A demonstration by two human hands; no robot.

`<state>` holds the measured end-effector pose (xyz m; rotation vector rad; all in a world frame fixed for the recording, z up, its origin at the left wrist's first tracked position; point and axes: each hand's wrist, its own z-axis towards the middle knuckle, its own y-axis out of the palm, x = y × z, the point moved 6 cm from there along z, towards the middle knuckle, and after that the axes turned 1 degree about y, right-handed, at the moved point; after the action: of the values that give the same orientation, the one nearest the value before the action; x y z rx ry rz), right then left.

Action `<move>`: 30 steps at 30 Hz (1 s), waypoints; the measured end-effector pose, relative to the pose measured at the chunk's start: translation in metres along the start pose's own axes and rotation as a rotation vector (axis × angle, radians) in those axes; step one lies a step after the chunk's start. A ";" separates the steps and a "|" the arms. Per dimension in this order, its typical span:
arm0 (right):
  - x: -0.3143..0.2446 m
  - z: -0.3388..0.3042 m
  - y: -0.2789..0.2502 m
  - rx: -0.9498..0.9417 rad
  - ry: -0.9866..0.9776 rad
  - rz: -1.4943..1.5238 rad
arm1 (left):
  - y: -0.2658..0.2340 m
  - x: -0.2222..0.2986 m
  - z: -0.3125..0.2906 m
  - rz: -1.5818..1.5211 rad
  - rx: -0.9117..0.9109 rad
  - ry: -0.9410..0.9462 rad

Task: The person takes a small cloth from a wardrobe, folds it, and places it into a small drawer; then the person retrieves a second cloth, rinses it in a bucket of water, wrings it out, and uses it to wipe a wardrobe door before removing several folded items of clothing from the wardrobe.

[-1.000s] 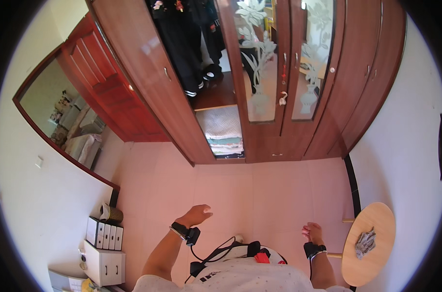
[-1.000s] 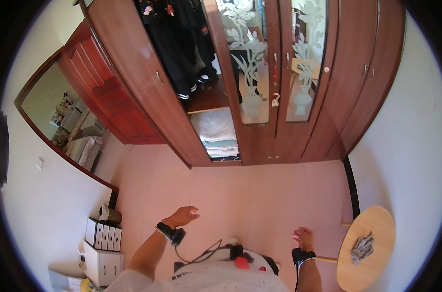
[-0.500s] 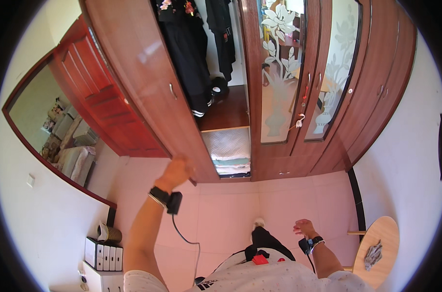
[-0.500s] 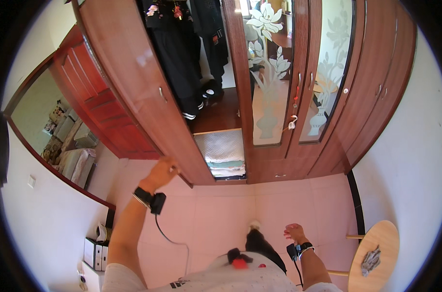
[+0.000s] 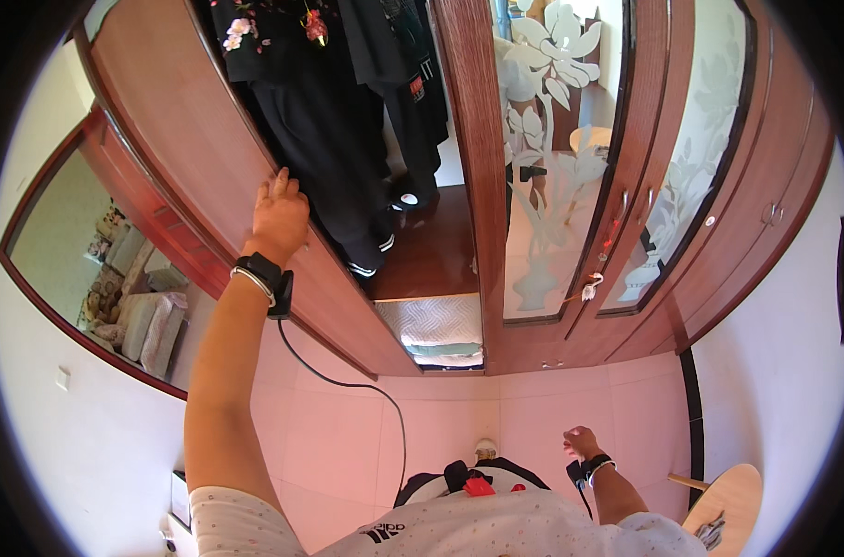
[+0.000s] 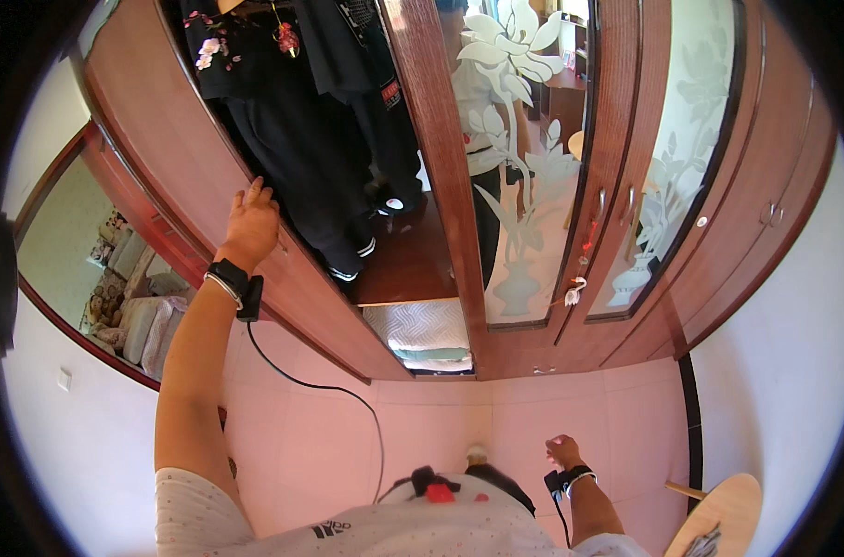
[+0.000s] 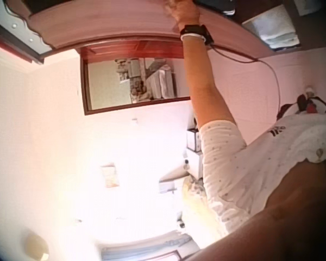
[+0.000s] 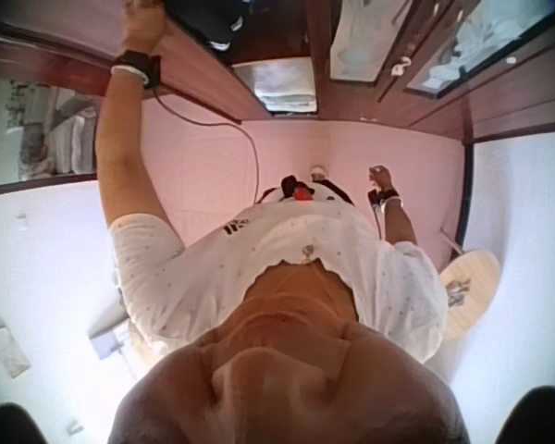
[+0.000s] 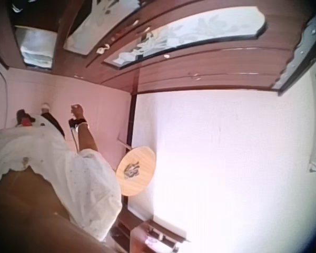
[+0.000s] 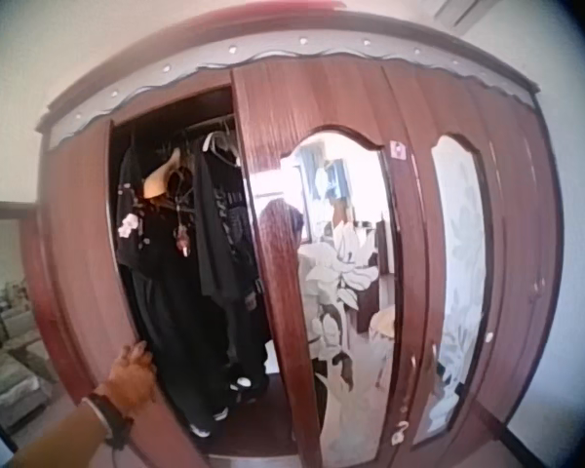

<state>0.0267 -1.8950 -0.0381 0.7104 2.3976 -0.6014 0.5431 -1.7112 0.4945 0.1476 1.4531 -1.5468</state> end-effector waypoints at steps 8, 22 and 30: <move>-0.017 0.050 0.013 -0.034 -0.100 -0.120 | 0.006 -0.009 0.029 0.165 -0.119 -0.039; 0.011 0.051 0.060 -0.091 0.022 -0.473 | -0.001 -0.016 -0.023 0.109 0.109 0.105; -0.017 0.075 0.114 -0.198 -0.135 -0.603 | -0.022 -0.047 -0.115 -0.054 0.271 0.198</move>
<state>0.1359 -1.8551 -0.1118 -0.1491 2.4869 -0.6059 0.4949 -1.5958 0.5091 0.4358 1.3999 -1.8111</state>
